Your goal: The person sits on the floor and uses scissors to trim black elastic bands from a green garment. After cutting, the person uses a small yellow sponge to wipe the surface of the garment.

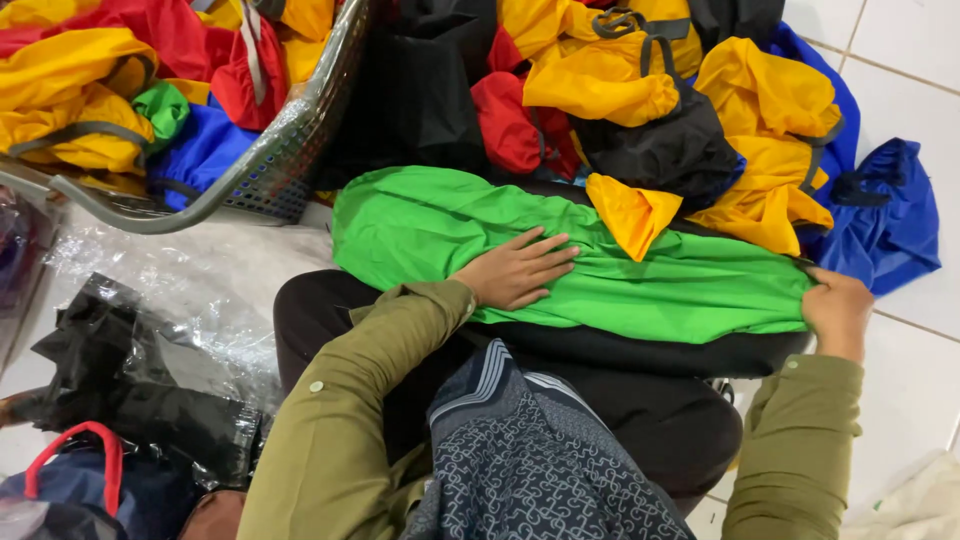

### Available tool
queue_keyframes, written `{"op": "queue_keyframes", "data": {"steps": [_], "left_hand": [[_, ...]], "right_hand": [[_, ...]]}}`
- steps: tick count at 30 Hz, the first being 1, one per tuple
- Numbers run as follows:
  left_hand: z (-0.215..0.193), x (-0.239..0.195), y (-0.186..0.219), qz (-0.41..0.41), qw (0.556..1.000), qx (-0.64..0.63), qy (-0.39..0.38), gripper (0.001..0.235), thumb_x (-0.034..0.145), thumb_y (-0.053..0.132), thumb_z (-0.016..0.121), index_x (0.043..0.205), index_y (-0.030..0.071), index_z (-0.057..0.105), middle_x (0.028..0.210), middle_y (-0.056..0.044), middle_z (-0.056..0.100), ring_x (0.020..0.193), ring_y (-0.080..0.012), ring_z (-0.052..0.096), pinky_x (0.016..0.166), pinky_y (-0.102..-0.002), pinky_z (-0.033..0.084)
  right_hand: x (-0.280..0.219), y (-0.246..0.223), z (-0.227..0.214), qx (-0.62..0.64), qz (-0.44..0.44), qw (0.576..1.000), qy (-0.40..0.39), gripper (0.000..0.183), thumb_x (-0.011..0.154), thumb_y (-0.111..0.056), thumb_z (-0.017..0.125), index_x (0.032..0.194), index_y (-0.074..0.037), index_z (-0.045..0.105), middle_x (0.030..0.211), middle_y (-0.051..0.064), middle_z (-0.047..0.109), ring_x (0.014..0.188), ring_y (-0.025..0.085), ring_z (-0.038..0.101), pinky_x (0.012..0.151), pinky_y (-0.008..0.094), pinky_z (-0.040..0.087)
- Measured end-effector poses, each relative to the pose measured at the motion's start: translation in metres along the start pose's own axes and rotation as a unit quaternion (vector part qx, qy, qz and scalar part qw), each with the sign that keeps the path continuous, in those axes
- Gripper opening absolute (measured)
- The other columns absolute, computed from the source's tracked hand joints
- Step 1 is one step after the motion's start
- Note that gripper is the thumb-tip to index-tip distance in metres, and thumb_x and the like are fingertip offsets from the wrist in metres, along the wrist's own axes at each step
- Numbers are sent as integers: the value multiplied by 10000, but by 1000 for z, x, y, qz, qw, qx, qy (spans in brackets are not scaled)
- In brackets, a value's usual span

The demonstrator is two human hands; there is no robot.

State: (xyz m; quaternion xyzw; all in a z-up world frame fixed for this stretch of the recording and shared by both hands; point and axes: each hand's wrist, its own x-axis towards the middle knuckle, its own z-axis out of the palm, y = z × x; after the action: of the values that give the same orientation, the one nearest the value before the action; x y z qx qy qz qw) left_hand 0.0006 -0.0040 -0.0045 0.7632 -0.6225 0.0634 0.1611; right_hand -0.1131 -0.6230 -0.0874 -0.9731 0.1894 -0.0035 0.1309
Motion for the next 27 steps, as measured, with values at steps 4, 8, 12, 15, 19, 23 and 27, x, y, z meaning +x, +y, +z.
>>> {"op": "queue_keyframes", "data": {"steps": [4, 8, 12, 15, 19, 23, 27], "left_hand": [[3, 4, 9, -26, 999, 12, -28, 648, 1096, 454, 381, 1609, 65, 319, 1687, -152, 250, 1575, -349, 207, 1289, -557, 169], [8, 13, 13, -66, 998, 2, -18, 711, 1049, 505, 452, 1620, 109, 301, 1696, -147, 242, 1577, -368, 225, 1274, -554, 203], [12, 16, 17, -91, 996, 4, -25, 738, 1041, 548, 441, 1635, 142, 276, 1709, -126, 218, 1582, -364, 220, 1272, -546, 202], [18, 18, 21, -107, 994, -7, 3, 739, 977, 555, 422, 1614, 193, 318, 1680, -110, 299, 1559, -350, 263, 1245, -546, 242], [12, 22, 17, -98, 995, 5, 1, 751, 967, 565, 433, 1612, 198, 319, 1682, -114, 293, 1554, -358, 269, 1236, -551, 254], [9, 21, 23, -101, 995, 1, -14, 765, 966, 572, 422, 1626, 205, 293, 1688, -111, 279, 1555, -358, 265, 1236, -551, 249], [14, 22, 29, -104, 994, 14, -15, 787, 955, 598, 394, 1636, 225, 271, 1696, -104, 262, 1560, -357, 255, 1244, -556, 234]], "right_hand": [[2, -54, -46, 144, 190, 959, -155, 440, 886, -91, 546, 1253, -161, 779, 1168, 73, 745, 1040, 206, 630, 867, 379, 467], [12, -35, -41, 292, 308, 868, -256, 316, 927, -27, 544, 1172, -108, 728, 995, 121, 692, 776, 279, 625, 651, 423, 508], [-13, -40, -36, 350, 412, 803, -251, 278, 901, -294, 666, 1069, -73, 654, 879, 78, 694, 731, 231, 652, 655, 388, 541], [-32, -37, -14, 337, 406, 823, -212, 260, 921, -298, 666, 1066, -82, 661, 865, 72, 691, 735, 235, 656, 669, 386, 541], [-67, -23, 4, 312, 406, 848, -135, 236, 951, -303, 666, 1062, -95, 671, 844, 64, 686, 741, 242, 662, 690, 384, 540], [-130, -17, 29, 260, 406, 875, -35, 208, 996, -311, 667, 1057, -113, 686, 813, 52, 679, 750, 253, 671, 722, 380, 539], [-189, -33, 55, 196, 381, 902, 60, 191, 1041, -319, 669, 1051, -131, 703, 781, 41, 673, 759, 266, 679, 754, 377, 538]]}}
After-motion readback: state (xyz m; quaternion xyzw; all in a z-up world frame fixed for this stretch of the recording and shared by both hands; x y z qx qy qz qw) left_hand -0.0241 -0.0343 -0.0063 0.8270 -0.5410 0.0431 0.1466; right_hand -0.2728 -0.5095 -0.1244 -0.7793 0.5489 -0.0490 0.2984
